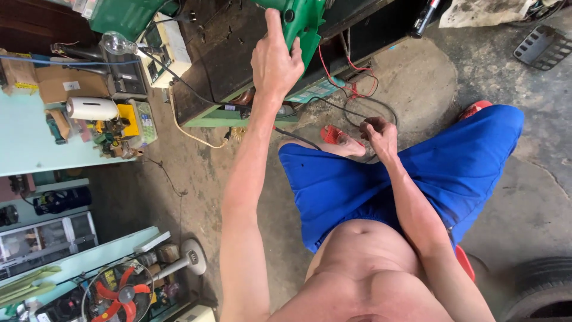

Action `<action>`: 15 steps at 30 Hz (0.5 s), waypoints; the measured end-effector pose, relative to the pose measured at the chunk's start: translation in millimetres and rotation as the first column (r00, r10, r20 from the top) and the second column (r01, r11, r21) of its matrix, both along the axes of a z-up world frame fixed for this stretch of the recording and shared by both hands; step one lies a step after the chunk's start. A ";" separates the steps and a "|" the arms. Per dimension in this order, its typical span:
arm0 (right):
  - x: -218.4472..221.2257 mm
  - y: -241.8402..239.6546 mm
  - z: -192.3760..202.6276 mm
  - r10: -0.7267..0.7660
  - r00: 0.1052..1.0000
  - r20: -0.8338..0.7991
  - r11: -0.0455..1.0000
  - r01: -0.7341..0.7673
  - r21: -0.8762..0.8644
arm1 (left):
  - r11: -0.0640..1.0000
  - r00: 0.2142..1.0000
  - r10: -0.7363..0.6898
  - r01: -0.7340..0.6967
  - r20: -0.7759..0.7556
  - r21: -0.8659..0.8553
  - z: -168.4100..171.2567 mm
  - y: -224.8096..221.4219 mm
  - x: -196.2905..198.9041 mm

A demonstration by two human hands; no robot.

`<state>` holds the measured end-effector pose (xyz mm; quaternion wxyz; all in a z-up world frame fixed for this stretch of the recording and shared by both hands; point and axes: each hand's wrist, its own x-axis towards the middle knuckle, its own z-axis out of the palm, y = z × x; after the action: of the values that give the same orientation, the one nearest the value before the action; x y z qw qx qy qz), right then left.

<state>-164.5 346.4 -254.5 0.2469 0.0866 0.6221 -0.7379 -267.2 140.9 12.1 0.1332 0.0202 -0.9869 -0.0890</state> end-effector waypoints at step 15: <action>-23.7 -50.7 106.3 -0.070 0.970 -0.233 0.975 0.017 -0.223 | 0.969 0.984 0.177 -0.169 -0.029 0.180 -2.5 25.1 4.4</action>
<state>-188.2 295.7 -148.1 0.1620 -0.0171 0.5598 -0.8125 -262.8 166.0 9.6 0.1603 0.1158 -0.9663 -0.1648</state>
